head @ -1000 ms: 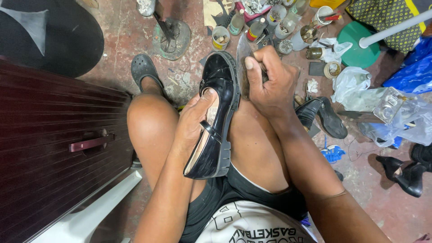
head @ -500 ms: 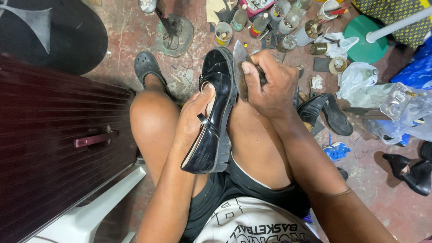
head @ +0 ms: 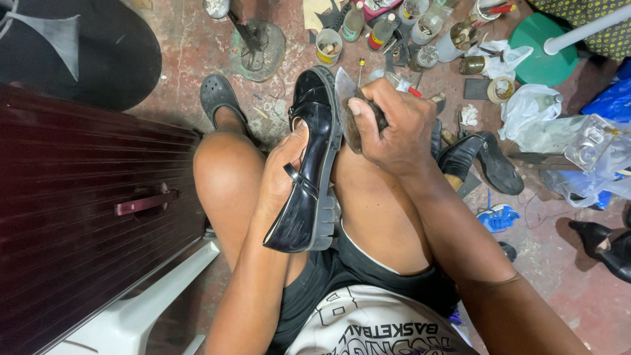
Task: The person uses a pointed tool to scrape and clean the textured sole of a black shoe, then picks up a black heeled shoe and scrapes its sole. The person also handles a separate black shoe sole piece and a brush.
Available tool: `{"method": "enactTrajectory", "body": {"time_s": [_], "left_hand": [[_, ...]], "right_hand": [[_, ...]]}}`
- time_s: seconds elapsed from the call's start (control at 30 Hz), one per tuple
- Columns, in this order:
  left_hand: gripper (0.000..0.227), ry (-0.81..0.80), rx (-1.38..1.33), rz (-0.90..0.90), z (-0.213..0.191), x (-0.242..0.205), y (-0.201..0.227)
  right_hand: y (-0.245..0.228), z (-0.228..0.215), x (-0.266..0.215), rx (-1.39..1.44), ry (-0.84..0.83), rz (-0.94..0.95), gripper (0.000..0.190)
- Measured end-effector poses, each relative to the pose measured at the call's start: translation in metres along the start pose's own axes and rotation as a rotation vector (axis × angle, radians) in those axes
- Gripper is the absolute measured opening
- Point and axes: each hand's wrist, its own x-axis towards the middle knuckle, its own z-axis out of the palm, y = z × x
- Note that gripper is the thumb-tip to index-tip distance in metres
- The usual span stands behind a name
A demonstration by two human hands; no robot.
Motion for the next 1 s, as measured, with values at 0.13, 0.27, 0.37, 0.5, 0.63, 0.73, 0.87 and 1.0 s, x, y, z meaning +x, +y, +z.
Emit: {"method": "enactTrajectory", "body": {"time_s": [0.13, 0.27, 0.37, 0.5, 0.63, 0.73, 0.87, 1.0], "left_hand": [[0.036, 0.029, -0.004, -0.001, 0.001, 0.0, 0.0], [0.04, 0.039, 0.01, -0.011, 0.001, -0.001, 0.0], [0.042, 0.04, 0.045, -0.005, 0.001, -0.001, -0.001], [0.043, 0.033, 0.045, 0.006, 0.001, 0.0, -0.002], [0.043, 0.03, 0.006, -0.031, -0.002, 0.001, -0.004], [0.041, 0.02, -0.033, -0.03, -0.003, 0.002, -0.005], [0.041, 0.027, -0.038, 0.006, -0.001, 0.002, -0.007], [0.042, 0.032, 0.007, -0.003, 0.001, 0.001, -0.004]], "right_hand": [[-0.002, 0.0, -0.001, -0.008, -0.005, 0.0, 0.018], [-0.002, -0.001, -0.004, 0.001, -0.009, -0.009, 0.018], [-0.002, -0.002, -0.007, -0.019, -0.013, -0.015, 0.017], [-0.001, -0.003, -0.009, -0.019, -0.028, -0.012, 0.019], [-0.001, -0.005, -0.012, -0.011, -0.054, -0.013, 0.02], [-0.003, -0.007, -0.012, 0.0, -0.064, -0.029, 0.02], [-0.003, -0.01, -0.012, 0.031, -0.094, -0.035, 0.022], [-0.003, -0.011, -0.012, 0.033, -0.073, -0.05, 0.02]]}}
